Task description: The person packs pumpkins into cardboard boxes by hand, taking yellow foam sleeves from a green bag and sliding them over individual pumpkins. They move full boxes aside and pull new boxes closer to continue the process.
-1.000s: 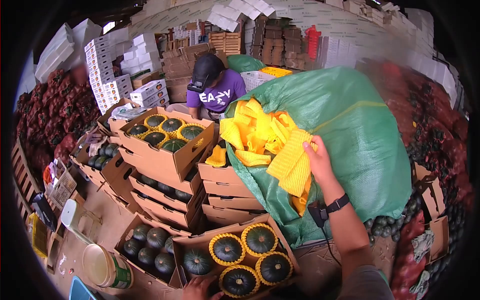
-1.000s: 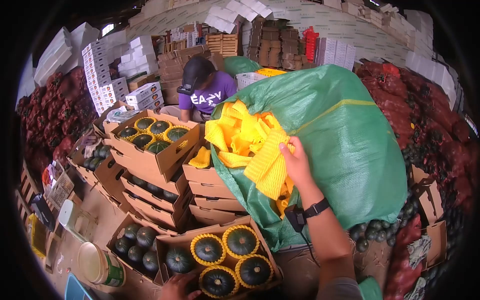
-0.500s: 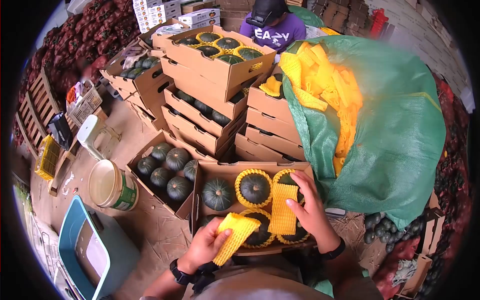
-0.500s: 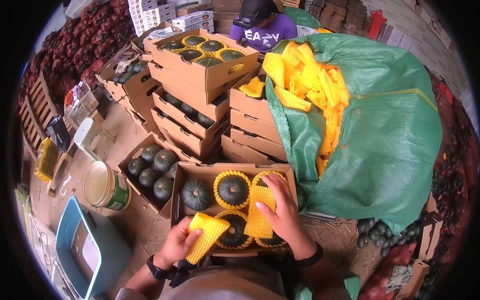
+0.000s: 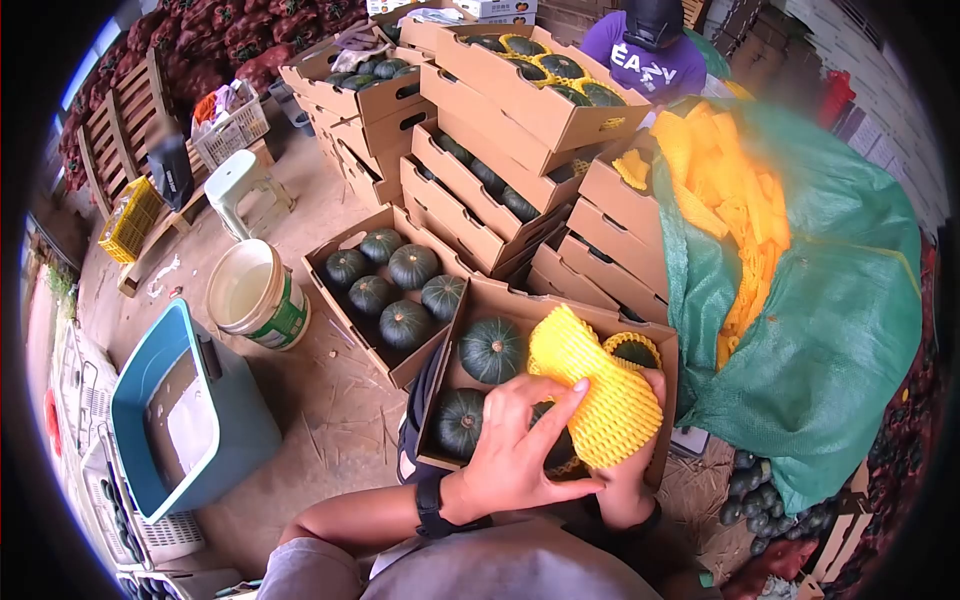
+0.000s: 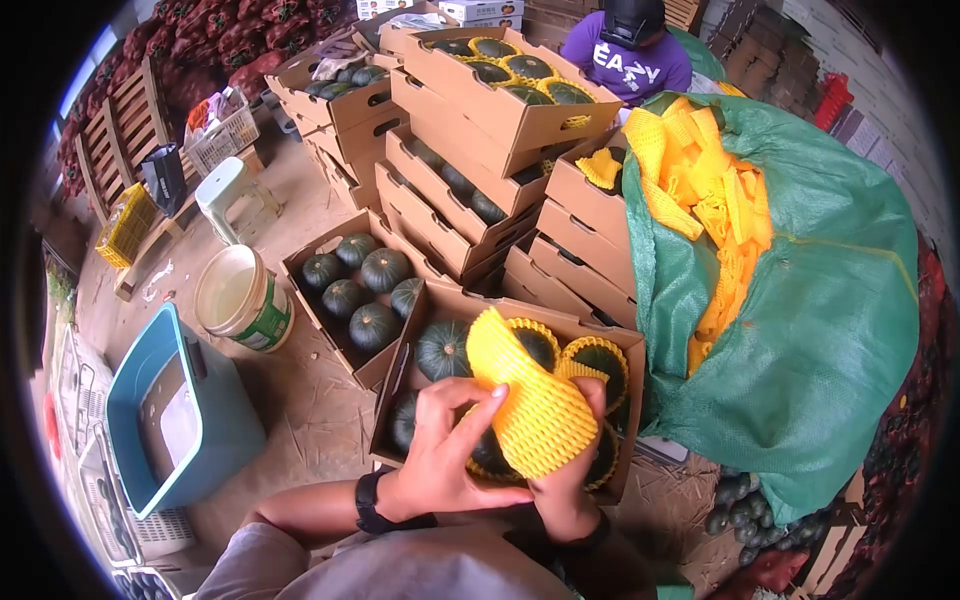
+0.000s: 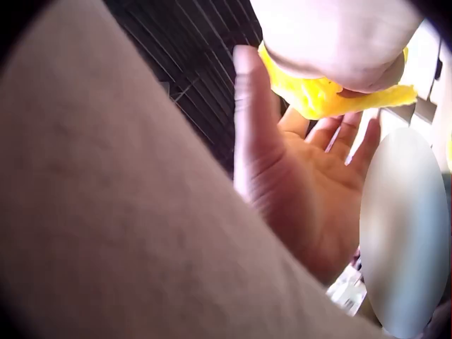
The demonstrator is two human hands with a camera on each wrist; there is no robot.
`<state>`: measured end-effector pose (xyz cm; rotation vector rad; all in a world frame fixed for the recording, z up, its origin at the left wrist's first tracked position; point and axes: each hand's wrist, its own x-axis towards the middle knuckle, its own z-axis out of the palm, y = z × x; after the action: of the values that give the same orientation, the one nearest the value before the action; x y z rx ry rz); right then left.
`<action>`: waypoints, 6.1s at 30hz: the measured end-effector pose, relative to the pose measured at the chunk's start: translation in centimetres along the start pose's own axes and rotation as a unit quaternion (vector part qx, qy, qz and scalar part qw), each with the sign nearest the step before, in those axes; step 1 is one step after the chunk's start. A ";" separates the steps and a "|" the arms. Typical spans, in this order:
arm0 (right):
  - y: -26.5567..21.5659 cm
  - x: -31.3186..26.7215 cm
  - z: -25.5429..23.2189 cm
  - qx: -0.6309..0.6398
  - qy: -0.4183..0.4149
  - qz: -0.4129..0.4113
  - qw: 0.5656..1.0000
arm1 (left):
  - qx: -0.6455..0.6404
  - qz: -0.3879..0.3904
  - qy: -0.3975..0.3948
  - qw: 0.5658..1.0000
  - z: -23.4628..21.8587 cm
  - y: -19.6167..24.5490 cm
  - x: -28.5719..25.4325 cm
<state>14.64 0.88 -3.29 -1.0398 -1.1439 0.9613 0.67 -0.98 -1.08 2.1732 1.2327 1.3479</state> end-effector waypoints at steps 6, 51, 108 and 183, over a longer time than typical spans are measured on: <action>2.8 0.2 -0.3 0.139 0.042 0.064 0.987 | -0.645 -0.258 -0.144 0.705 -0.1 -6.5 -3.3; 3.9 2.2 4.4 0.201 -0.256 0.243 0.914 | -0.727 -0.282 0.104 0.617 -4.8 -7.4 -3.5; 7.1 7.4 8.2 -0.570 -0.397 -0.097 0.713 | 0.032 -0.318 -0.250 0.914 -6.1 -14.3 -3.9; 1.2 0.1 1.2 0.059 -0.290 0.117 0.948 | -0.736 -0.262 -0.268 0.563 -4.7 -8.1 -3.3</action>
<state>13.42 1.41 -4.29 -0.8245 -1.4343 1.5755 -7.98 0.31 -5.67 0.6842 0.1123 0.7038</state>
